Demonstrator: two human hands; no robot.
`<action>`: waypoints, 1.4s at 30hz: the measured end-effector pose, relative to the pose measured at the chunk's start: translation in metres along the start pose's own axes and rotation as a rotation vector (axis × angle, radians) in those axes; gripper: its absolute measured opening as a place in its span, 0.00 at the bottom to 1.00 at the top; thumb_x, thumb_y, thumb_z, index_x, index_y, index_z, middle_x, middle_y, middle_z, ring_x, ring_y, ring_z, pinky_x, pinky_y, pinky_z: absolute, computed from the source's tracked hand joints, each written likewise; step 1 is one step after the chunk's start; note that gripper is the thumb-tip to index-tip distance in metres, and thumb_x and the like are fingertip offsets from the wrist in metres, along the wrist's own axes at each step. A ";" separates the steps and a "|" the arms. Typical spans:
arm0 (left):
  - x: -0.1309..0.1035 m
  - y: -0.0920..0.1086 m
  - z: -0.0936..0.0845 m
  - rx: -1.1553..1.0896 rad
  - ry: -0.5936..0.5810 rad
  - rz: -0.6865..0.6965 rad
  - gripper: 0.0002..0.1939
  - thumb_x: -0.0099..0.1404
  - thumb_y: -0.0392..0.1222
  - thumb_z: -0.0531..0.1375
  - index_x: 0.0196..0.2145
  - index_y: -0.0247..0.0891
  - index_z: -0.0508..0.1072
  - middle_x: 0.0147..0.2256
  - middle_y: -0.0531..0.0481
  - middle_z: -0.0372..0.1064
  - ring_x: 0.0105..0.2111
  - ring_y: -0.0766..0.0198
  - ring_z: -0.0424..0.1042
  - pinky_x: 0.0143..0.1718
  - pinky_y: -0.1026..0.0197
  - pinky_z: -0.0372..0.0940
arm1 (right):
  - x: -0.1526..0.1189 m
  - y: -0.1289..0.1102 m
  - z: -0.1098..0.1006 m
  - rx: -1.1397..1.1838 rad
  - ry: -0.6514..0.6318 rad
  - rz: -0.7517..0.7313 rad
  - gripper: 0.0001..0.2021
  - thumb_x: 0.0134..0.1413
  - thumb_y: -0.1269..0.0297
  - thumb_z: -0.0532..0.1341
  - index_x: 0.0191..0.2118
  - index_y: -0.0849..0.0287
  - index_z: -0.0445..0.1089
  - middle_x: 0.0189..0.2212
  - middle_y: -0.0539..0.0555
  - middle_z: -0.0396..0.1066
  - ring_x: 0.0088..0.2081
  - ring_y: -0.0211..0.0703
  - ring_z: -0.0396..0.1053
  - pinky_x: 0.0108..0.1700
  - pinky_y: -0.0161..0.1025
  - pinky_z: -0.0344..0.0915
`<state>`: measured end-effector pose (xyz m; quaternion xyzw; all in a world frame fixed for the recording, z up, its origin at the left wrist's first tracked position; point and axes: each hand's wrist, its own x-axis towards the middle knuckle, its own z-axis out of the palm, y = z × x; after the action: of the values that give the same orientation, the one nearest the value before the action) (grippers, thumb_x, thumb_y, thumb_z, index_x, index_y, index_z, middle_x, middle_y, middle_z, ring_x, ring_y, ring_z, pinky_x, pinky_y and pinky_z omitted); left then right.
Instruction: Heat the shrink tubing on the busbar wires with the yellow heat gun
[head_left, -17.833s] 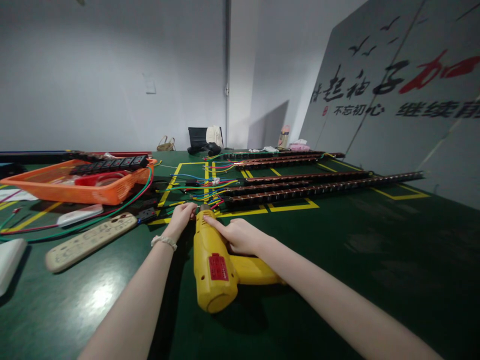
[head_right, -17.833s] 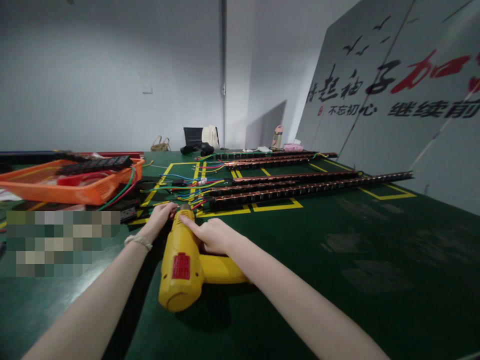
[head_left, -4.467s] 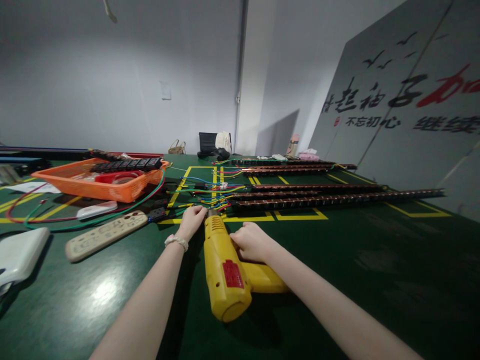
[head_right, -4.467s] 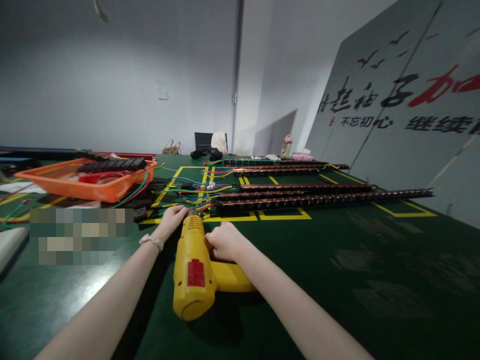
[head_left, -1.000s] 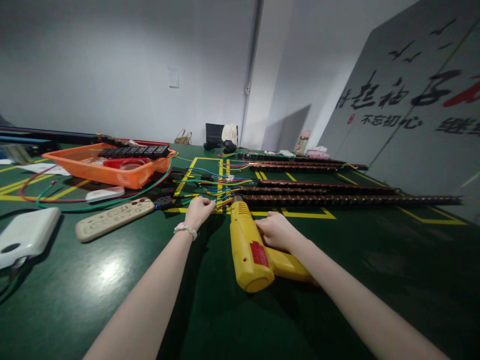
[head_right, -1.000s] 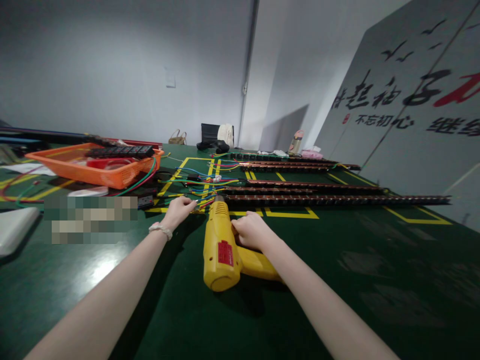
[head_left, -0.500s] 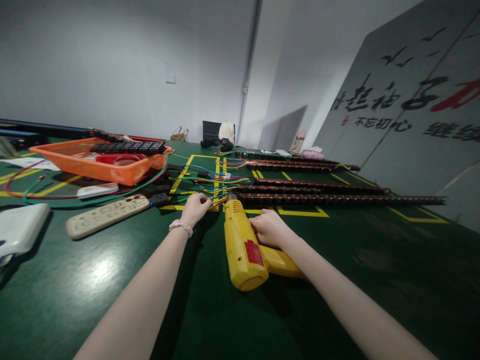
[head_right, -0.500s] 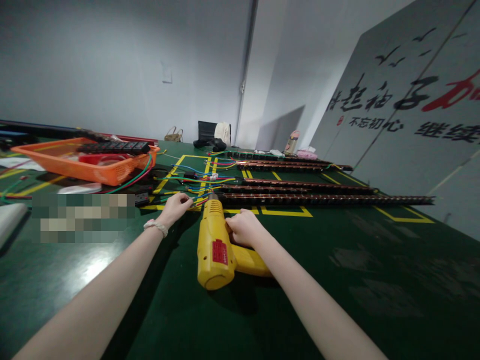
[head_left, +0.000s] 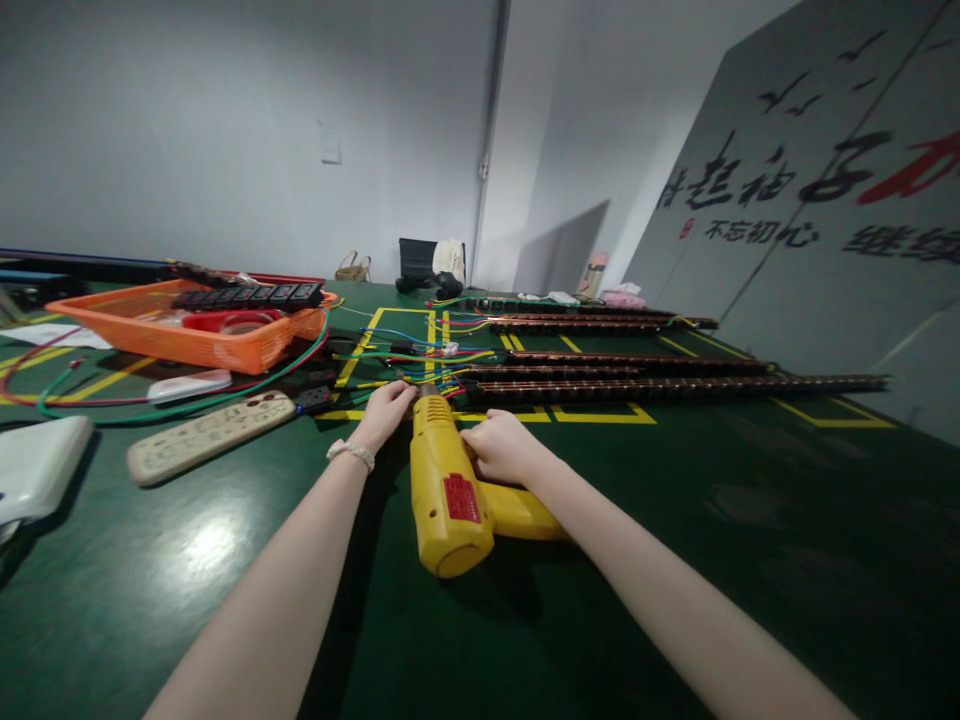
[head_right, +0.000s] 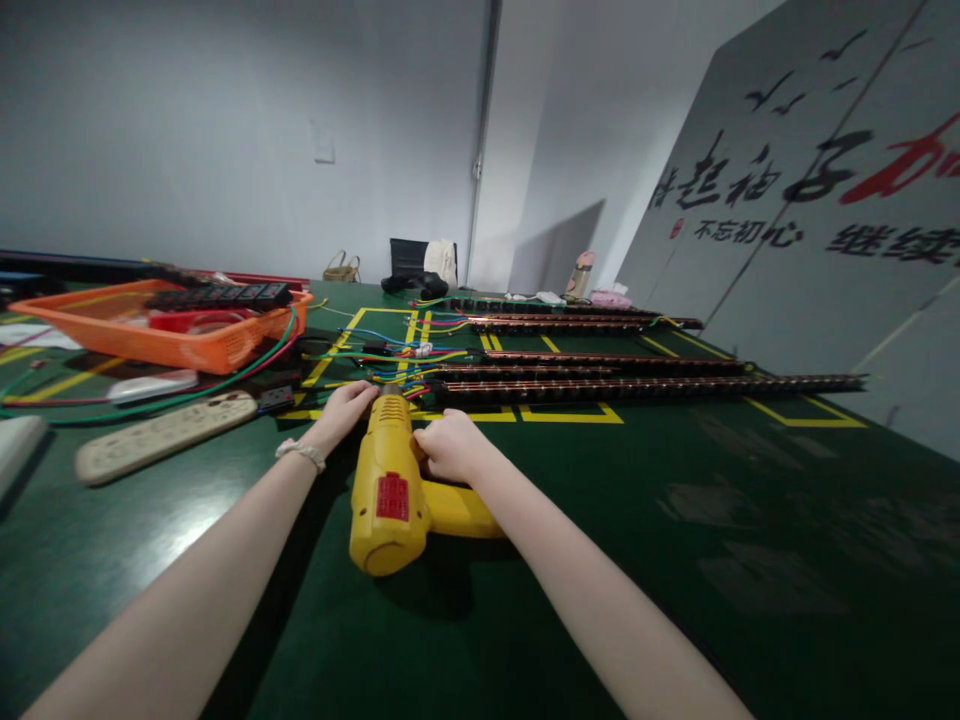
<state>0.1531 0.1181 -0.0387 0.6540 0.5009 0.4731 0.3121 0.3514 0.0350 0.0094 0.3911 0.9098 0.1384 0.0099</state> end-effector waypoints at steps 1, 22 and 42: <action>0.001 -0.001 0.000 -0.009 -0.004 -0.005 0.15 0.55 0.52 0.54 0.24 0.36 0.69 0.22 0.54 0.62 0.24 0.66 0.60 0.26 0.64 0.54 | 0.000 0.000 0.000 0.000 0.002 0.000 0.09 0.46 0.67 0.56 0.32 0.62 0.72 0.27 0.57 0.75 0.31 0.46 0.71 0.37 0.40 0.54; 0.005 -0.010 0.000 -0.061 -0.048 -0.019 0.15 0.53 0.51 0.55 0.24 0.36 0.70 0.25 0.51 0.67 0.29 0.62 0.64 0.31 0.62 0.57 | -0.009 0.002 -0.004 0.016 0.000 0.006 0.08 0.46 0.68 0.56 0.32 0.63 0.71 0.27 0.56 0.75 0.31 0.46 0.71 0.40 0.41 0.55; 0.004 -0.009 -0.004 0.038 -0.096 -0.005 0.13 0.54 0.49 0.53 0.20 0.38 0.66 0.20 0.55 0.60 0.25 0.65 0.59 0.28 0.63 0.52 | -0.026 0.022 -0.005 0.009 -0.086 0.229 0.06 0.47 0.70 0.56 0.31 0.59 0.70 0.32 0.54 0.76 0.34 0.44 0.71 0.38 0.39 0.54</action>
<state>0.1466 0.1243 -0.0445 0.6805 0.4961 0.4306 0.3245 0.3841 0.0298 0.0170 0.4979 0.8586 0.1178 0.0313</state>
